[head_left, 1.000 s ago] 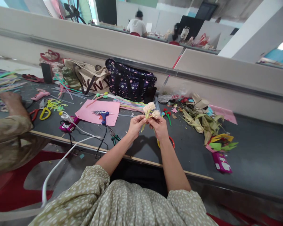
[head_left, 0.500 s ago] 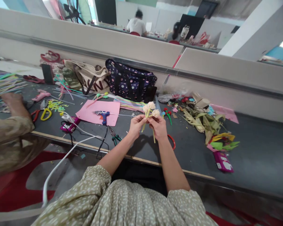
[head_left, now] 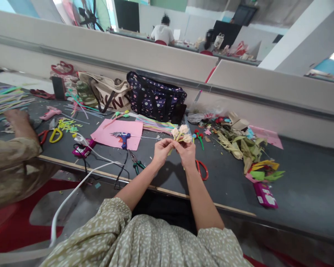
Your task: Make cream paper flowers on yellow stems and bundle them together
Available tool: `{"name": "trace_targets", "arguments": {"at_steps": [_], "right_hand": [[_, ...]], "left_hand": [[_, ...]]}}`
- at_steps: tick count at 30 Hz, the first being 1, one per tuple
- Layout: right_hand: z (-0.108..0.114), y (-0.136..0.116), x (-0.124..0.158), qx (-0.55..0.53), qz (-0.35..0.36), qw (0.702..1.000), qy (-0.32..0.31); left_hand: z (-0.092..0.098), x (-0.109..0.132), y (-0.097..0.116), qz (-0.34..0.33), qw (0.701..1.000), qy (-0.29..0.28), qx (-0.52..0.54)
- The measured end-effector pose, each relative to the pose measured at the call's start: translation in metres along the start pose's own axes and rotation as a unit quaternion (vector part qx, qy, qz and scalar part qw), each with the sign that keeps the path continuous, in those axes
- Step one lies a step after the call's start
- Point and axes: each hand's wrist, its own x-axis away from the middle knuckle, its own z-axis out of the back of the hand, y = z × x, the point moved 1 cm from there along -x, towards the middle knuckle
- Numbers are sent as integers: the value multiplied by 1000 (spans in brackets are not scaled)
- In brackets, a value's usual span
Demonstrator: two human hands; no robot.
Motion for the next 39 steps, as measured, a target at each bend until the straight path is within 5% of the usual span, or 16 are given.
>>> {"name": "trace_targets", "arguments": {"at_steps": [6,16,26,39], "right_hand": [[-7,7,1,-2,9,999,34],[-7,15,1,1,53,995,79],[5,-7,3,-13,-16,999,-25],[-3,-14,0,-75,-33,996,-22]], "left_hand": [[-3,6,0,-18,999,34,-13],[-6,6,-3,-9,1000,14,-3],[-2,1,6,1,1000,-3,1],[-3,2,13,60,997,-18,52]]}}
